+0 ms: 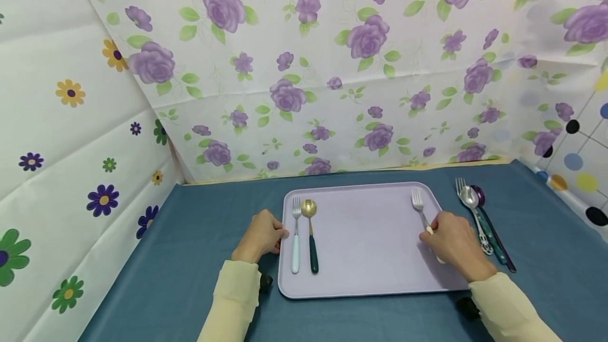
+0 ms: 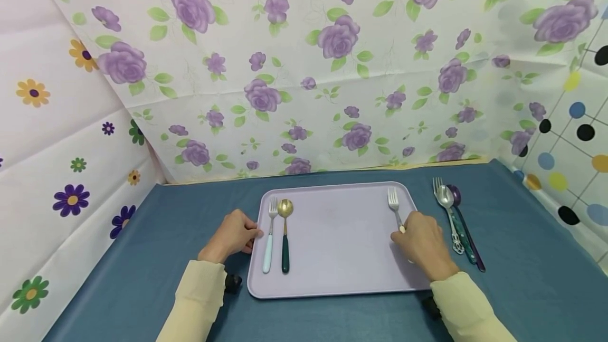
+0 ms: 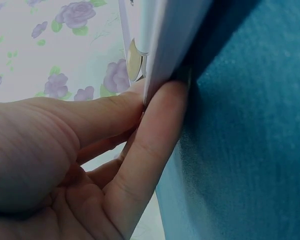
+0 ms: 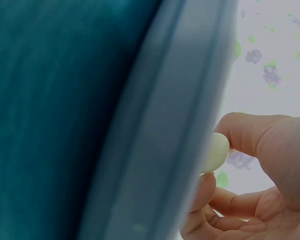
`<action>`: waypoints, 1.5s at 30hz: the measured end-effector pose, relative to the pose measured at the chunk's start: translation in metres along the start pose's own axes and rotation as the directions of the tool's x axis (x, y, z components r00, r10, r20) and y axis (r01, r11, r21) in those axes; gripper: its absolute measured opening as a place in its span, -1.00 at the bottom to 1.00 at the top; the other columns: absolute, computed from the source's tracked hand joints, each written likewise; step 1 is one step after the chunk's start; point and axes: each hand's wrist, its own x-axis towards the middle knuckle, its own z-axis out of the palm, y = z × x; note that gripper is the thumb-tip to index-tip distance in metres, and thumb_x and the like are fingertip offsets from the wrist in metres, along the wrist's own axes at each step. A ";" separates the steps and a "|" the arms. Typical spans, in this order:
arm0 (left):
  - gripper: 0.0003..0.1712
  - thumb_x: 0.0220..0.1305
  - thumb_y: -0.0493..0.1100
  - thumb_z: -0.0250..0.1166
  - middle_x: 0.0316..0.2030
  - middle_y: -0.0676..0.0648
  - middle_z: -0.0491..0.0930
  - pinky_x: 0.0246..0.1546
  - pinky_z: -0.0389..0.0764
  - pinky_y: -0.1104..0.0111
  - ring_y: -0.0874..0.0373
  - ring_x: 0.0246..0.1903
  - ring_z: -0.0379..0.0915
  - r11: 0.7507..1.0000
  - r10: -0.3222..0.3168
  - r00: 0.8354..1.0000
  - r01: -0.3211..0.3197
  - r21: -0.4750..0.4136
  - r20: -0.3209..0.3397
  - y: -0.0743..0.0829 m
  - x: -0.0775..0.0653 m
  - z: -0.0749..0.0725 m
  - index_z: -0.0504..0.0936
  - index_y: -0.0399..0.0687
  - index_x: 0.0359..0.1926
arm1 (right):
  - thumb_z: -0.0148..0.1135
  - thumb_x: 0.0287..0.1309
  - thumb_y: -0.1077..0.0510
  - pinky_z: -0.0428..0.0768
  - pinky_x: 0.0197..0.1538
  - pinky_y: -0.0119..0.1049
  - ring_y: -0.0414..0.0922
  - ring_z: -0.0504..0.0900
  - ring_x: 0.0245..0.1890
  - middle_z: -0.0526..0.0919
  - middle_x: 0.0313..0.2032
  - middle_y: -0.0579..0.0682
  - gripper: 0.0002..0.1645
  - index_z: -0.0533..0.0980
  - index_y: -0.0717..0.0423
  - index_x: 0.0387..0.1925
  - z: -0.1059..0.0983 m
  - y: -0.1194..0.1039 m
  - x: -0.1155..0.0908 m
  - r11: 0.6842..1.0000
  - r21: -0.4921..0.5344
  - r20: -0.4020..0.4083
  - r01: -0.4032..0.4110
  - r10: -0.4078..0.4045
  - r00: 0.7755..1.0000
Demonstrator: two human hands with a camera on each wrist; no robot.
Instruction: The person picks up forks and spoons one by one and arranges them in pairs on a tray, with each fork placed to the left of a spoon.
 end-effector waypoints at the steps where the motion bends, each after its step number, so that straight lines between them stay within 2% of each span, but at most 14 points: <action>1: -0.86 0.22 -0.34 0.30 -0.47 -0.16 0.66 -0.56 0.69 0.32 0.16 -0.63 0.56 1.000 0.000 1.000 0.000 0.001 -0.001 0.000 0.000 0.000 0.73 -0.34 -0.24 | 0.33 0.01 0.15 0.50 -0.61 -0.26 -0.08 0.47 -0.58 0.53 -0.52 0.13 -0.69 0.51 0.36 -0.36 0.000 -0.001 0.000 1.000 0.003 0.000 -0.001 0.001 1.000; 17: -0.85 0.22 -0.34 0.30 -0.46 -0.15 0.66 -0.58 0.69 0.33 0.16 -0.64 0.55 1.000 0.004 1.000 -0.004 -0.001 0.012 -0.001 0.000 -0.001 0.72 -0.35 -0.23 | 0.32 0.02 0.16 0.48 -0.62 -0.29 -0.08 0.46 -0.58 0.51 -0.52 0.11 -0.70 0.50 0.34 -0.34 0.003 -0.006 -0.003 0.999 0.030 0.015 -0.020 0.019 1.000; 34: -0.86 0.22 -0.33 0.30 -0.48 -0.15 0.65 -0.56 0.69 0.31 0.16 -0.64 0.56 1.000 -0.013 1.000 0.013 0.004 0.007 -0.003 -0.002 -0.002 0.73 -0.33 -0.25 | 0.32 0.00 0.17 0.50 -0.61 -0.29 -0.09 0.46 -0.58 0.52 -0.52 0.10 -0.73 0.51 0.33 -0.37 0.006 -0.008 -0.004 0.999 0.034 -0.006 0.008 -0.008 1.000; 45: -0.85 0.22 -0.34 0.30 -0.47 -0.15 0.65 -0.58 0.69 0.34 0.16 -0.64 0.55 1.000 -0.012 1.000 0.012 0.001 0.005 -0.001 0.001 0.000 0.72 -0.34 -0.23 | 0.31 0.02 0.16 0.50 -0.62 -0.29 -0.10 0.47 -0.58 0.52 -0.54 0.09 -0.74 0.50 0.31 -0.37 0.005 -0.012 -0.003 0.999 0.047 0.016 0.003 -0.004 1.000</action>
